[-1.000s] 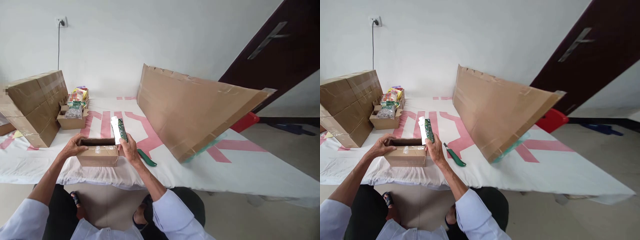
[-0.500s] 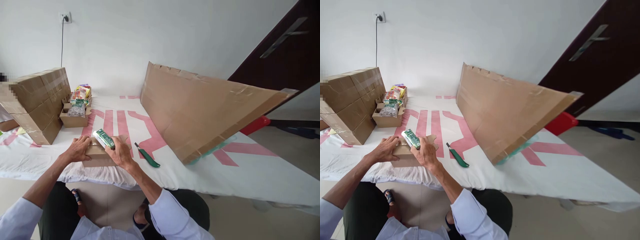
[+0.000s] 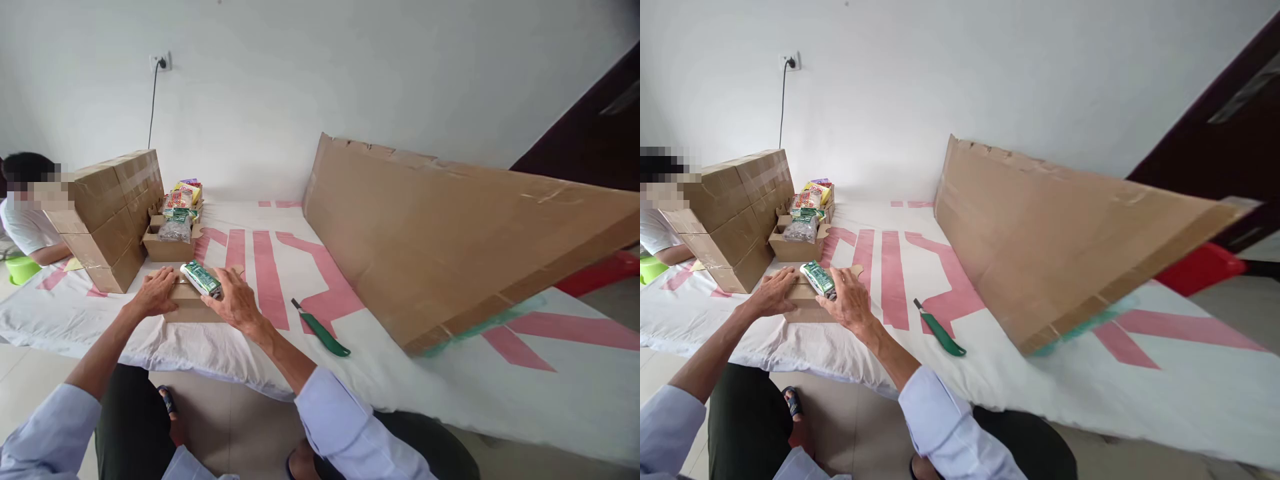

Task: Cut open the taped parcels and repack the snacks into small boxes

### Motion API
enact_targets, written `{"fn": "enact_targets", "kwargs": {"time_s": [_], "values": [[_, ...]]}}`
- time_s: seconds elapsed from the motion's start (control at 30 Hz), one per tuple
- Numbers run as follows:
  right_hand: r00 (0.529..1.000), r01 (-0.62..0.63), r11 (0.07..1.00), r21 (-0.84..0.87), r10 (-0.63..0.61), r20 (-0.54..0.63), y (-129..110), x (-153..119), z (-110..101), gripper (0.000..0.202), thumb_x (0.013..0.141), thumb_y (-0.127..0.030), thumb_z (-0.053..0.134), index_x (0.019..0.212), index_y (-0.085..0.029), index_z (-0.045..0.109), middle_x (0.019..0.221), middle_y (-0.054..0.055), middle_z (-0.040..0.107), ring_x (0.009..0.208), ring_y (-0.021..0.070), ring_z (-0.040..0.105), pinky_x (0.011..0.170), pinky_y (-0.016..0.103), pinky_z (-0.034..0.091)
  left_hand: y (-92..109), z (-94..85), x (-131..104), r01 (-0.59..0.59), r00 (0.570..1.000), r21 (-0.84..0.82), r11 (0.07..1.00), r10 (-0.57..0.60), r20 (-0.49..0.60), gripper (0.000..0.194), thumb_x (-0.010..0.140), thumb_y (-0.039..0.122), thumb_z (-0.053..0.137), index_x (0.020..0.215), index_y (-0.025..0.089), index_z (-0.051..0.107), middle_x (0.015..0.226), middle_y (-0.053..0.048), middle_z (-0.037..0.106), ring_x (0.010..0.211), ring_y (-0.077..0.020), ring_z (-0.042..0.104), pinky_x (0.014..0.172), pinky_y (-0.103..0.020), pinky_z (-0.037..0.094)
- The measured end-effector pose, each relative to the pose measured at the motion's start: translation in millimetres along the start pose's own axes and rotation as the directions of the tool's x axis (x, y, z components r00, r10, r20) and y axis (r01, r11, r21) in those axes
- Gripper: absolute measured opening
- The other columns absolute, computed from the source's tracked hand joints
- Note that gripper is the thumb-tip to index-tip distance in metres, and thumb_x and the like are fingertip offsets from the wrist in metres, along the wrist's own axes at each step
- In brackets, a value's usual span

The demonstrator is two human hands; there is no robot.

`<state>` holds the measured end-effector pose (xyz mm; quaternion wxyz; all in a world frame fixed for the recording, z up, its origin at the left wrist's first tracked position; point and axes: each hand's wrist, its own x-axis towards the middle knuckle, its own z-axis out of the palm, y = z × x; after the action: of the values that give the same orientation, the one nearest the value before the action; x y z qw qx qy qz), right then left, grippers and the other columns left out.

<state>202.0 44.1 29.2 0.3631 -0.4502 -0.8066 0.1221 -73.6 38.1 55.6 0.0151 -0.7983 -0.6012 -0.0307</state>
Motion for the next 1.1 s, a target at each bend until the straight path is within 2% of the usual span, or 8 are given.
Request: {"fn": "enact_targets", "kwargs": {"time_s": [0.1, 0.17, 0.27, 0.37, 0.6, 0.8, 0.93, 1.1], "values": [[0.98, 0.089, 0.995, 0.049, -0.079, -0.184, 31, -23, 3, 0.078, 0.094, -0.049, 0.079, 0.162, -0.02, 0.052, 0.16, 0.021, 0.057, 0.152, 0.0402, 0.051, 0.121, 0.06, 0.049, 18, 14.8, -15, 0.056, 0.996, 0.091, 0.994, -0.049, -0.069, 0.087, 0.085, 0.035, 0.085, 0.163, 0.027, 0.048, 0.176, -0.021, 0.043, 0.164, -0.0461, 0.037, 0.12, -0.065, 0.043], [0.97, 0.061, 0.99, 0.125, -0.029, -0.242, 51, -39, 12, 0.09, 0.093, -0.05, 0.079, 0.169, -0.021, 0.041, 0.168, 0.022, 0.05, 0.158, 0.0404, 0.046, 0.126, 0.063, 0.045, 29, 24.9, -22, 0.093, 0.99, 0.142, 0.986, -0.076, -0.117, 0.086, 0.089, 0.034, 0.084, 0.167, 0.028, 0.047, 0.177, -0.021, 0.043, 0.164, -0.0462, 0.037, 0.119, -0.066, 0.045], [0.976, -0.073, 0.951, 0.299, 0.13, -0.174, 70, -60, 34, 0.106, 0.092, -0.051, 0.08, 0.177, -0.022, 0.024, 0.171, 0.023, 0.048, 0.157, 0.04, 0.05, 0.122, 0.063, 0.05, 38, 34.7, -27, 0.148, 0.979, 0.181, 0.972, -0.118, -0.165, 0.077, 0.093, 0.027, 0.08, 0.165, 0.032, 0.053, 0.175, -0.018, 0.047, 0.163, -0.0453, 0.04, 0.119, -0.066, 0.045], [0.977, -0.168, 0.892, 0.42, 0.208, -0.051, 75, -67, 59, 0.108, 0.092, -0.049, 0.078, 0.179, -0.027, 0.018, 0.17, 0.02, 0.052, 0.154, 0.0387, 0.055, 0.12, 0.061, 0.053, 33, 35.6, -25, 0.172, 0.975, 0.173, 0.97, -0.141, -0.174, 0.073, 0.094, 0.023, 0.079, 0.163, 0.036, 0.056, 0.174, -0.016, 0.049, 0.163, -0.0438, 0.041, 0.118, -0.065, 0.047], [0.981, -0.184, 0.855, 0.485, 0.129, 0.146, 57, -32, 100, 0.104, 0.097, -0.04, 0.069, 0.181, -0.018, 0.012, 0.164, 0.024, 0.058, 0.135, 0.0366, 0.07, 0.115, 0.056, 0.055, -15, 20.3, -12, 0.221, 0.972, 0.174, 0.96, -0.202, -0.118, 0.073, 0.097, 0.022, 0.076, 0.165, 0.038, 0.054, 0.176, -0.013, 0.048, 0.163, -0.0416, 0.041, 0.119, -0.068, 0.046], [0.978, -0.131, 0.872, 0.472, 0.037, 0.205, 48, 15, 131, 0.108, 0.098, -0.038, 0.07, 0.182, -0.024, 0.002, 0.171, 0.023, 0.051, 0.143, 0.036, 0.064, 0.117, 0.058, 0.052, -49, 10.3, 11, 0.332, 0.943, 0.181, 0.926, -0.318, -0.101, 0.07, 0.101, 0.024, 0.07, 0.168, 0.038, 0.051, 0.177, -0.015, 0.046, 0.165, -0.044, 0.036, 0.116, -0.074, 0.047], [0.979, -0.11, 0.875, 0.472, 0.014, 0.201, 48, 33, 144, 0.109, 0.099, -0.039, 0.068, 0.182, -0.025, -0.002, 0.179, 0.023, 0.039, 0.151, 0.037, 0.057, 0.122, 0.062, 0.048, -48, 9.5, 22, 0.377, 0.925, 0.157, 0.913, -0.364, -0.109, 0.075, 0.1, 0.024, 0.069, 0.17, 0.036, 0.046, 0.178, -0.016, 0.044, 0.164, -0.0454, 0.036, 0.117, -0.076, 0.046], [0.975, -0.123, 0.869, 0.479, 0.016, 0.22, 54, 30, 142, 0.109, 0.1, -0.044, 0.069, 0.182, -0.025, 0.0, 0.181, 0.021, 0.035, 0.156, 0.0382, 0.052, 0.125, 0.063, 0.045, -24, 12.2, 23, 0.382, 0.92, 0.069, 0.922, -0.372, -0.127, 0.099, 0.093, 0.031, 0.082, 0.178, 0.029, 0.03, 0.176, -0.02, 0.044, 0.164, -0.0478, 0.034, 0.116, -0.074, 0.048]]}}
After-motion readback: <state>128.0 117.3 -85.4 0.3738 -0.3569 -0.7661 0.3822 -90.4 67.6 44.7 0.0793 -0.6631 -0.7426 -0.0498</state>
